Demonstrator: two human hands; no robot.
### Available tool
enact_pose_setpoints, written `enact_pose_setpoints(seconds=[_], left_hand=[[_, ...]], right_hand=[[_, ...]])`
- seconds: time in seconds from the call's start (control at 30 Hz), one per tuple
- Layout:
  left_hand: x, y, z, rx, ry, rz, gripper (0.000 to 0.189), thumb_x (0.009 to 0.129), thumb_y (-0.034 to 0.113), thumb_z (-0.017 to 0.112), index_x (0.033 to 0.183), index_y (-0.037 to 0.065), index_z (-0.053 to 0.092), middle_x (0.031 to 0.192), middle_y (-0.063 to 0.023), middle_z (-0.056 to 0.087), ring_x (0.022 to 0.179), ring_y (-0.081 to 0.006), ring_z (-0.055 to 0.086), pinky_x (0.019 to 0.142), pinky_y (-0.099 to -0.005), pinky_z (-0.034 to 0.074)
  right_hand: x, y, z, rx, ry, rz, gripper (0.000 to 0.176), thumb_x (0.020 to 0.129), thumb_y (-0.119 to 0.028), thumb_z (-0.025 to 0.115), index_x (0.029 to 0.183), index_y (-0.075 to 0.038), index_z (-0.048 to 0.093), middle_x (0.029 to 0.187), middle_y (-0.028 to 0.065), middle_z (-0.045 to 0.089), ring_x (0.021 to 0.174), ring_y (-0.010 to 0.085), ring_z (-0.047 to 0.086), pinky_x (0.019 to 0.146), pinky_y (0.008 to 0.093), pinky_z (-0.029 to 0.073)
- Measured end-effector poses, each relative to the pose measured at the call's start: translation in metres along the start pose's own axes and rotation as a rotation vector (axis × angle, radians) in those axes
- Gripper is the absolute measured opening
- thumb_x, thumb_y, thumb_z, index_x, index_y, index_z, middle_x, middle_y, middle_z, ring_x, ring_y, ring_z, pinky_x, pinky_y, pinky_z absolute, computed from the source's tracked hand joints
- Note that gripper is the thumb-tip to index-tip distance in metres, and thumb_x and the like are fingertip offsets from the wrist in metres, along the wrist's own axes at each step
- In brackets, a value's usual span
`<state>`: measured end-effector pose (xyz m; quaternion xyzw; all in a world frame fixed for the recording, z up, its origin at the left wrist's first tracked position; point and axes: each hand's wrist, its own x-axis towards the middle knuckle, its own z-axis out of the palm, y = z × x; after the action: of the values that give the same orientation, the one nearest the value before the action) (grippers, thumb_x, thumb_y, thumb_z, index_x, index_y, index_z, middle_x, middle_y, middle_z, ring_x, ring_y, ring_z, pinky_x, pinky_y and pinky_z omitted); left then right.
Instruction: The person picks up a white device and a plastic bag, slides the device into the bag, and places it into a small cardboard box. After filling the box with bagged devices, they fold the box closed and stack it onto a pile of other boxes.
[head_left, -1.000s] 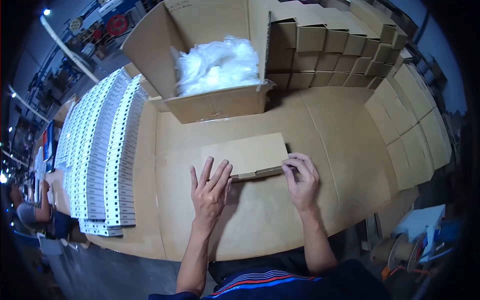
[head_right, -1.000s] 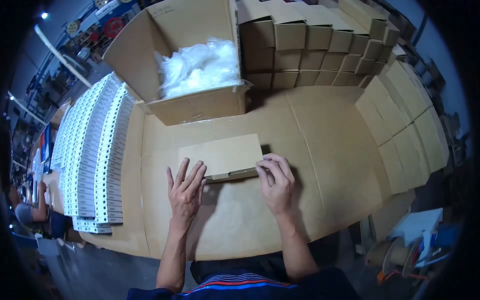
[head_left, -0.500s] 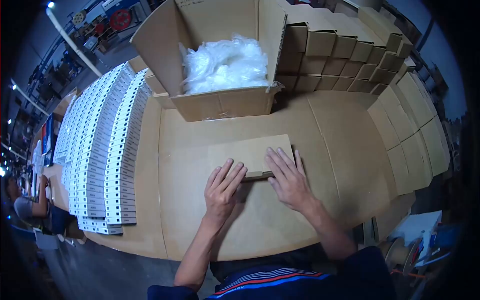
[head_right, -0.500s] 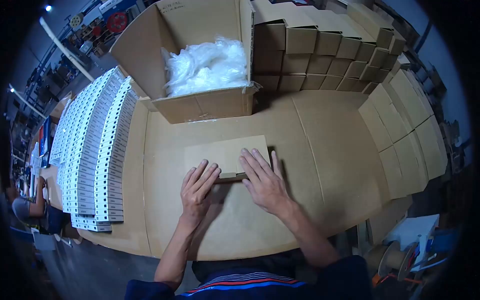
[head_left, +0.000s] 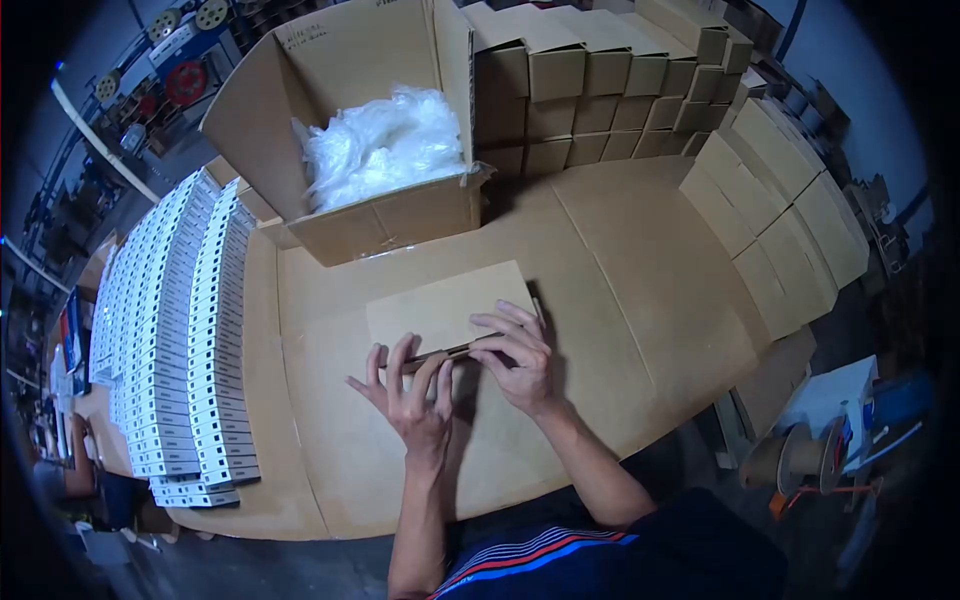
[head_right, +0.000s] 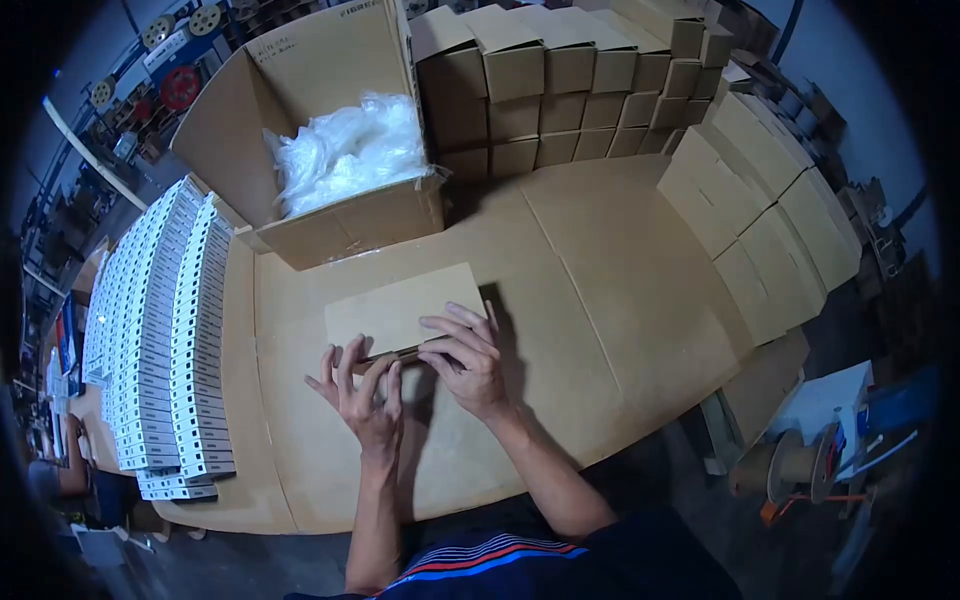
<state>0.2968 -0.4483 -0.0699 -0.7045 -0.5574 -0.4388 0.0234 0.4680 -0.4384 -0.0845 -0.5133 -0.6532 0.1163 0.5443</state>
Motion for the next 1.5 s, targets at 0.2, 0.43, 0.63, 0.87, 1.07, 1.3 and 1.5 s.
enact_pose_setpoints(seconds=[0.2, 0.43, 0.63, 0.87, 1.07, 1.3, 1.5], left_hand=[[0.009, 0.007, 0.005, -0.106, -0.047, -0.153, 0.005, 0.085, 0.016, 0.08, 0.086, 0.013, 0.077, 0.144, -0.0093, 0.059, 0.147, -0.0413, 0.034, 0.121, -0.0654, 0.012], [0.009, 0.003, 0.002, -0.326, -0.074, -0.149, 0.006, 0.081, 0.007, 0.077, 0.08, 0.004, 0.071, 0.147, -0.0169, 0.053, 0.152, -0.0436, 0.022, 0.122, -0.0575, 0.02], [0.009, 0.003, 0.001, -0.331, -0.082, -0.147, 0.006, 0.081, 0.007, 0.076, 0.078, 0.005, 0.071, 0.146, -0.017, 0.053, 0.152, -0.0438, 0.022, 0.122, -0.0576, 0.02], [0.007, -0.004, 0.013, -0.354, -0.013, -0.19, 0.014, 0.079, 0.01, 0.083, 0.085, 0.005, 0.072, 0.143, -0.0174, 0.053, 0.149, -0.0428, 0.031, 0.12, -0.0551, 0.027], [0.037, -0.026, -0.003, -0.361, -0.18, -0.007, 0.047, 0.067, 0.017, 0.096, 0.107, 0.003, 0.074, 0.146, -0.0183, 0.049, 0.136, -0.0371, 0.049, 0.109, -0.0515, 0.049], [0.048, -0.031, 0.013, -0.508, -0.18, -0.214, 0.036, 0.064, 0.016, 0.096, 0.093, 0.003, 0.079, 0.12, -0.013, 0.071, 0.119, -0.0324, 0.064, 0.107, -0.0493, 0.05], [-0.004, -0.074, 0.024, -0.688, -0.323, -0.446, 0.078, 0.084, -0.004, 0.079, 0.15, -0.005, 0.038, 0.141, -0.0207, 0.054, 0.13, -0.0278, 0.053, 0.114, -0.0389, 0.041]], right_hand=[[0.001, -0.025, 0.011, -0.163, 0.075, 0.106, 0.01, 0.087, -0.01, 0.076, 0.082, -0.005, 0.069, 0.141, 0.0086, 0.062, 0.147, 0.039, 0.04, 0.123, 0.0623, 0.019], [-0.004, -0.029, 0.007, -0.185, 0.044, 0.106, 0.01, 0.083, -0.005, 0.071, 0.077, -0.004, 0.062, 0.147, 0.0127, 0.055, 0.149, 0.0422, 0.033, 0.123, 0.0638, 0.017], [-0.003, -0.031, 0.007, -0.208, 0.021, 0.127, 0.011, 0.081, -0.005, 0.071, 0.077, -0.006, 0.062, 0.149, 0.0127, 0.054, 0.149, 0.0425, 0.034, 0.123, 0.0637, 0.016], [-0.001, -0.023, 0.011, -0.179, 0.081, 0.076, 0.023, 0.081, -0.009, 0.079, 0.095, -0.005, 0.061, 0.144, 0.0166, 0.057, 0.144, 0.0415, 0.041, 0.121, 0.0581, 0.026], [0.025, -0.001, -0.025, -0.119, -0.005, 0.058, 0.059, 0.067, -0.019, 0.095, 0.111, -0.005, 0.058, 0.148, 0.0233, 0.051, 0.139, 0.0431, 0.047, 0.113, 0.0505, 0.041], [0.061, 0.05, -0.034, 0.145, -0.313, 0.179, 0.07, 0.055, -0.038, 0.102, 0.099, -0.011, 0.055, 0.127, 0.0165, 0.058, 0.126, 0.0367, 0.053, 0.109, 0.0444, 0.042], [0.021, 0.054, -0.058, 0.146, -0.236, 0.261, 0.117, 0.062, -0.027, 0.1, 0.155, -0.006, 0.032, 0.151, 0.0212, 0.047, 0.14, 0.0371, 0.046, 0.119, 0.0448, 0.036]])
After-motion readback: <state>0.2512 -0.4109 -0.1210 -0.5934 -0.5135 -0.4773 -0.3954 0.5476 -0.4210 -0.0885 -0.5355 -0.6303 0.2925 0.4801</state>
